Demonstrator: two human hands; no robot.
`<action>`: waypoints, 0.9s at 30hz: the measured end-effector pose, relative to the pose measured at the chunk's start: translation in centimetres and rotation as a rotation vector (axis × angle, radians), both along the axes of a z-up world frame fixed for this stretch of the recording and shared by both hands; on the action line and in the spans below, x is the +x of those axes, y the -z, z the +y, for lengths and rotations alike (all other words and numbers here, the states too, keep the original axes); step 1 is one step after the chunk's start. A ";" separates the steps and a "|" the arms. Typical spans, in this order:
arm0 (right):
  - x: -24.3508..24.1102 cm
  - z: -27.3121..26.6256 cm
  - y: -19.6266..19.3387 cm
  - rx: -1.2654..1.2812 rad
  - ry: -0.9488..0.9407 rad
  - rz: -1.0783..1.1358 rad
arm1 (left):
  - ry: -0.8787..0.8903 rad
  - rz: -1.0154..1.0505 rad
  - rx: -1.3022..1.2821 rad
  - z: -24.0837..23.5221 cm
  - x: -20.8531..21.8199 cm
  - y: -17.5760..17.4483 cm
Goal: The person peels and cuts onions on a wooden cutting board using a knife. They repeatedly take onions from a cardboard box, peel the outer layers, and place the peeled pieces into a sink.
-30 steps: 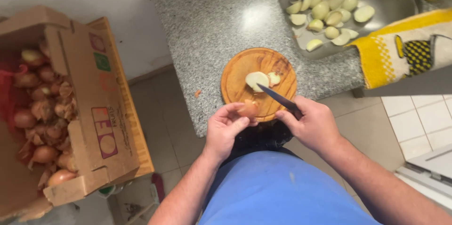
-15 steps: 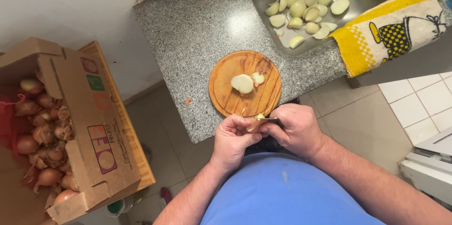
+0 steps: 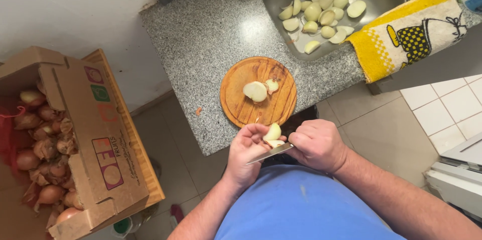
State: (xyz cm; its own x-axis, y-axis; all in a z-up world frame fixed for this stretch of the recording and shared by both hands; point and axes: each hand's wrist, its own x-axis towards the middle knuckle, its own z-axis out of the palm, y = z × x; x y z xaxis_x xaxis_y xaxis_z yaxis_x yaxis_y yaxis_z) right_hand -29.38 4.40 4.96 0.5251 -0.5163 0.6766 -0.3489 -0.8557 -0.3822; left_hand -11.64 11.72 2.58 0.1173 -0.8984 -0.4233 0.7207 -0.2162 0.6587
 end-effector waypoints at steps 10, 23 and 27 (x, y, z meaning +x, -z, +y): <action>-2.8 1.7 1.9 0.030 -0.071 0.146 | 0.152 -0.108 0.197 -4.8 -1.3 -0.7; -4.1 4.2 8.5 1.114 0.508 0.100 | 0.391 -1.903 -0.462 -10.3 3.6 0.5; -3.7 2.1 9.1 1.014 0.517 -0.043 | 0.304 -2.062 -0.555 -11.5 5.1 7.4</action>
State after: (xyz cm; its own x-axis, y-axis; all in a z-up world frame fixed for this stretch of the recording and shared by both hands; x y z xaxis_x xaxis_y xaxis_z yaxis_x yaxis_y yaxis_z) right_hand -33.04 6.47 -4.16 0.0770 -0.9835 -0.1638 -0.5400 0.0969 -0.8361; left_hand -6.50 0.20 -4.77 -0.1884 -0.9265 0.3258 -0.9200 0.2826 0.2716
